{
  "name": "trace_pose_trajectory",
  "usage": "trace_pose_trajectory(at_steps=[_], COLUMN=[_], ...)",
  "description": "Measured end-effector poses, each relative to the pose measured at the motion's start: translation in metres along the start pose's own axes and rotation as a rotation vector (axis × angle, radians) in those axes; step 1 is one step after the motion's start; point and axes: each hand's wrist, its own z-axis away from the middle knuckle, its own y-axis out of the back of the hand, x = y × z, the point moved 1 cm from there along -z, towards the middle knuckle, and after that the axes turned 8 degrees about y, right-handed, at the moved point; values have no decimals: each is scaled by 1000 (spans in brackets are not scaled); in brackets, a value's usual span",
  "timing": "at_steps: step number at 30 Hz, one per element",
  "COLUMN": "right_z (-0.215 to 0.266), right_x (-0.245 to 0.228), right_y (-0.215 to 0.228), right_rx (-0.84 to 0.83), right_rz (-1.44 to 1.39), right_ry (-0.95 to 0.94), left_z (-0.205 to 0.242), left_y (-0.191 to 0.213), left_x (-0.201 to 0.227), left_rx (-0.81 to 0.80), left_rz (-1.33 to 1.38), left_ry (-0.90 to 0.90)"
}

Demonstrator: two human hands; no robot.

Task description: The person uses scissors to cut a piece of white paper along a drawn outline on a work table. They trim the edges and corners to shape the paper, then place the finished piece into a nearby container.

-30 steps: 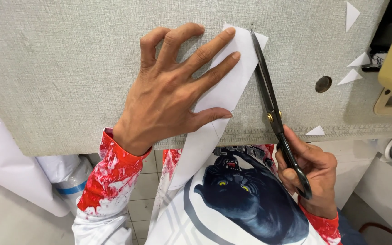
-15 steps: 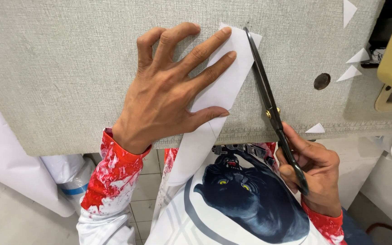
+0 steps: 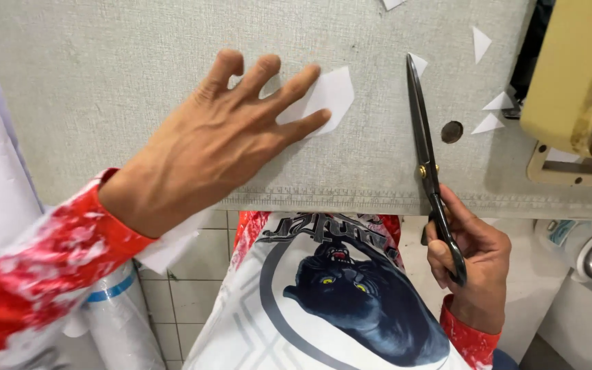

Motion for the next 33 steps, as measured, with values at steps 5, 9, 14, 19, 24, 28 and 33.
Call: trace_pose_trajectory(at_steps=[5,9,14,19,24,28,33], right_z=[1,-1,-5,-7,-9,-12,-12], right_x=[2,3,12,6,9,4,1], right_y=[8,13,24,17,22,20,20], right_rx=[-2,-36,-123,-102,-98,-122,-132], right_rz=[13,8,-70,-104,-123,-105,2], right_ry=[-22,3,25,31,3,14,6], left_z=[0,-7,-18,-32,-19,2,6], left_y=[18,-1,3,-13,-26,-51,-59], left_x=[1,-27,-74,-41,-5,6,-24], left_rx=[8,-59,-163,-5,217,433,451], left_rz=[-441,-511,-453,-19,829,669,97], left_ry=[-151,-177,-149,136,203,168,298])
